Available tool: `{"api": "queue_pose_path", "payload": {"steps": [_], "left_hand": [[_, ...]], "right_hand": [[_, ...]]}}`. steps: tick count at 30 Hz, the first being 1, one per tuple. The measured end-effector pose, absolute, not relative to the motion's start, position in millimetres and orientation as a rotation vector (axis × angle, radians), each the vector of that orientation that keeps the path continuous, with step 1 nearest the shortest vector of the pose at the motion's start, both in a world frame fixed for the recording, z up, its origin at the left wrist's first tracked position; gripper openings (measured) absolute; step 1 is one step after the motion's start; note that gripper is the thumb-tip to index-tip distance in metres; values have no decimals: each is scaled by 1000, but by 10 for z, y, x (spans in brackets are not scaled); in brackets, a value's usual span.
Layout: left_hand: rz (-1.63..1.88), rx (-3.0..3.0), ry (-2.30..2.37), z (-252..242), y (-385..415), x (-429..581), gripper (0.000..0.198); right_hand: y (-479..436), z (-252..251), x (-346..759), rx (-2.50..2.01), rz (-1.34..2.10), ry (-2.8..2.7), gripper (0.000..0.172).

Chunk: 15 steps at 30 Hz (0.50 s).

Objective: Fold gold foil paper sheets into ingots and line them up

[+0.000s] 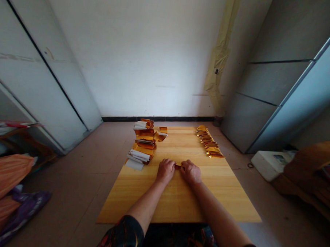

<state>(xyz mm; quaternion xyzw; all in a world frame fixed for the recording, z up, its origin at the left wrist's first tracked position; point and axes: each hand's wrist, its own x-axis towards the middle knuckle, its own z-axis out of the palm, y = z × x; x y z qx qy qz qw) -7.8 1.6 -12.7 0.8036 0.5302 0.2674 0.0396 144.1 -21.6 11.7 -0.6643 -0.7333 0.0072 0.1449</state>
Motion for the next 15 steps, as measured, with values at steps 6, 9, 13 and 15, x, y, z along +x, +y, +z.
{"api": "queue_pose_path", "payload": {"steps": [6, 9, 13, 15], "left_hand": [[863, 2427, 1603, -162, 36, -90, 28], [842, 2422, 1614, -145, 22, -87, 31], [808, 2420, 1637, -111, -4, -83, 34], [795, 2412, 1644, -99, -11, -82, 35]], "right_hand": [[-184, 81, 1354, -2012, -15, -2093, 16], [-184, 68, 1338, -2007, -38, -2117, 19], [-196, 67, 1335, -1982, -52, -2144, 20], [-199, 75, 1331, -1974, -54, -2159, 19]]}}
